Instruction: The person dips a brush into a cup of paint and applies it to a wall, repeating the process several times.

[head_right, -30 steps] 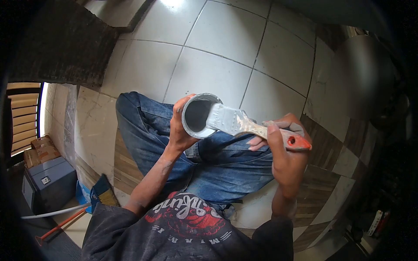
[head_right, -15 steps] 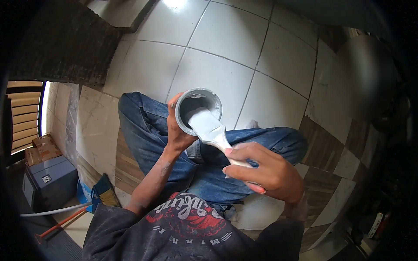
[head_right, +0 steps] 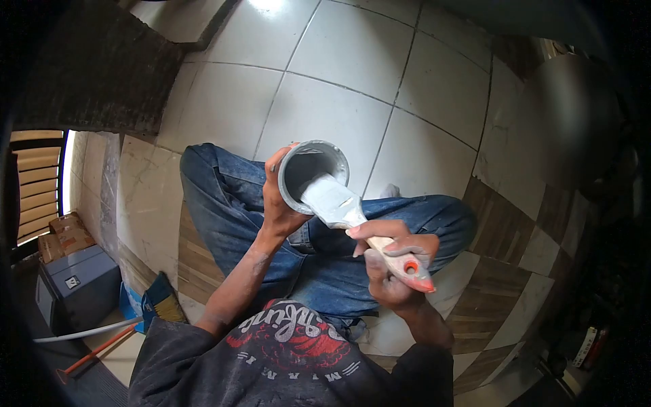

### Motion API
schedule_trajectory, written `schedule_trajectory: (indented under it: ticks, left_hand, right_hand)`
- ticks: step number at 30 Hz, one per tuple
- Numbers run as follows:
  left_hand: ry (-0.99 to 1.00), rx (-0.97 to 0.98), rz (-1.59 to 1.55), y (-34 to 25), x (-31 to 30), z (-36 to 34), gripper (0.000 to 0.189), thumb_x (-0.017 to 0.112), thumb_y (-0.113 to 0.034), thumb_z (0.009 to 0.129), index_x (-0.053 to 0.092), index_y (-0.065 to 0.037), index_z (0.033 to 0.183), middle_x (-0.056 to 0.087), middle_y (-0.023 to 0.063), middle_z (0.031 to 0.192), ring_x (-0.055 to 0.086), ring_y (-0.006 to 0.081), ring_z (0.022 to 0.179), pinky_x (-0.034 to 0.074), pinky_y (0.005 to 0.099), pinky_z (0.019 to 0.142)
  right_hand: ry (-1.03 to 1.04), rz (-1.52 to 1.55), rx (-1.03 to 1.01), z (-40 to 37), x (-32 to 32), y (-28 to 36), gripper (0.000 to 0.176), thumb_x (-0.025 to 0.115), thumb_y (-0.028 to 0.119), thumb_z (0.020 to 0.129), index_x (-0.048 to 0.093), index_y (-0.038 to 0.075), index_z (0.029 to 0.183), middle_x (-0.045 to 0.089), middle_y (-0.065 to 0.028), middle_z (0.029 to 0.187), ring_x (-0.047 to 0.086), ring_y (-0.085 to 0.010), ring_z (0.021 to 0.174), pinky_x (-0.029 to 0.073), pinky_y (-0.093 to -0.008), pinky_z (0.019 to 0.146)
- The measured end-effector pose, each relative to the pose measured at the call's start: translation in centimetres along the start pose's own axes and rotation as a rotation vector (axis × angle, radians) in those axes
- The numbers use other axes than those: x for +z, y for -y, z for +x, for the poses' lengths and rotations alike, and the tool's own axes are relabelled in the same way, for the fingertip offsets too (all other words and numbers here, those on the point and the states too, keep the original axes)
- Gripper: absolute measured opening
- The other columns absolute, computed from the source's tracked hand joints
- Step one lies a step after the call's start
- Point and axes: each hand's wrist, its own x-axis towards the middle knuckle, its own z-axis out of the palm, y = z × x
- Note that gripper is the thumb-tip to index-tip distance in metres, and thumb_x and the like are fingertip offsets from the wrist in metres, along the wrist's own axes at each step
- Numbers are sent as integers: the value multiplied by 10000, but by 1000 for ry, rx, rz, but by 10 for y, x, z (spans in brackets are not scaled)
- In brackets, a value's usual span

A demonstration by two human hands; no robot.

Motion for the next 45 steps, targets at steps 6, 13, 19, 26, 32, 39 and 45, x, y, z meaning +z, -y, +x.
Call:
schedule_trajectory:
  ticks: [6, 13, 19, 26, 32, 39, 45]
  left_hand:
    - [-22, 19, 178, 1, -4, 0, 877, 872, -129, 589, 343, -39, 1281, 516, 132, 1209, 578, 249, 1082, 472, 333, 929]
    - [-160, -69, 218, 2, 1, 3, 708, 862, -112, 600, 485, -10, 1191, 493, 122, 1178, 575, 253, 1028, 464, 332, 888]
    - [-59, 2, 296, 9, 9, 0, 541, 800, -148, 610, 616, -72, 1113, 592, 104, 1152, 498, 282, 1144, 368, 375, 995]
    - [-69, -119, 10, 10, 23, 21, 710, 796, -55, 642, 404, -12, 1232, 572, 127, 1098, 568, 238, 1029, 414, 329, 924]
    - [-19, -91, 24, -9, 29, 36, 768, 793, -39, 641, 315, -25, 1241, 580, 126, 1070, 583, 224, 996, 434, 320, 884]
    - [30, -46, 43, -15, 35, 27, 753, 803, -66, 632, 333, -18, 1218, 601, 125, 1029, 597, 232, 958, 435, 313, 875]
    - [85, -51, 61, -11, 34, 25, 732, 804, -82, 636, 350, -16, 1206, 603, 119, 1032, 589, 231, 971, 423, 319, 887]
  right_hand:
    - [14, -88, -41, 2, -20, 3, 264, 485, 141, 910, 228, 116, 967, 596, -219, 881, 561, -207, 689, 496, -272, 533]
    - [-144, -81, -34, 9, -23, 8, 236, 458, 145, 898, 233, 119, 964, 589, -216, 833, 543, -217, 658, 483, -281, 490]
    - [-127, 226, -59, 8, -19, -9, 293, 536, -99, 829, 316, 50, 951, 569, -221, 972, 603, -224, 708, 553, -323, 622]
    - [-408, 18, -50, 34, -65, 5, 193, 573, -63, 849, 399, 19, 867, 547, -141, 841, 655, -225, 697, 549, -326, 602]
    - [-795, -21, -471, 85, -143, 36, 205, 608, -2, 867, 409, 40, 888, 568, -89, 720, 601, -151, 591, 495, -284, 578]
    - [-1003, -374, -1030, 191, -212, 142, 207, 622, 1, 856, 416, 18, 871, 581, -101, 746, 605, -161, 590, 510, -279, 583]
    - [-953, -157, -1361, 246, -207, 199, 216, 600, -31, 855, 388, 8, 831, 571, -137, 755, 603, -180, 563, 505, -283, 507]
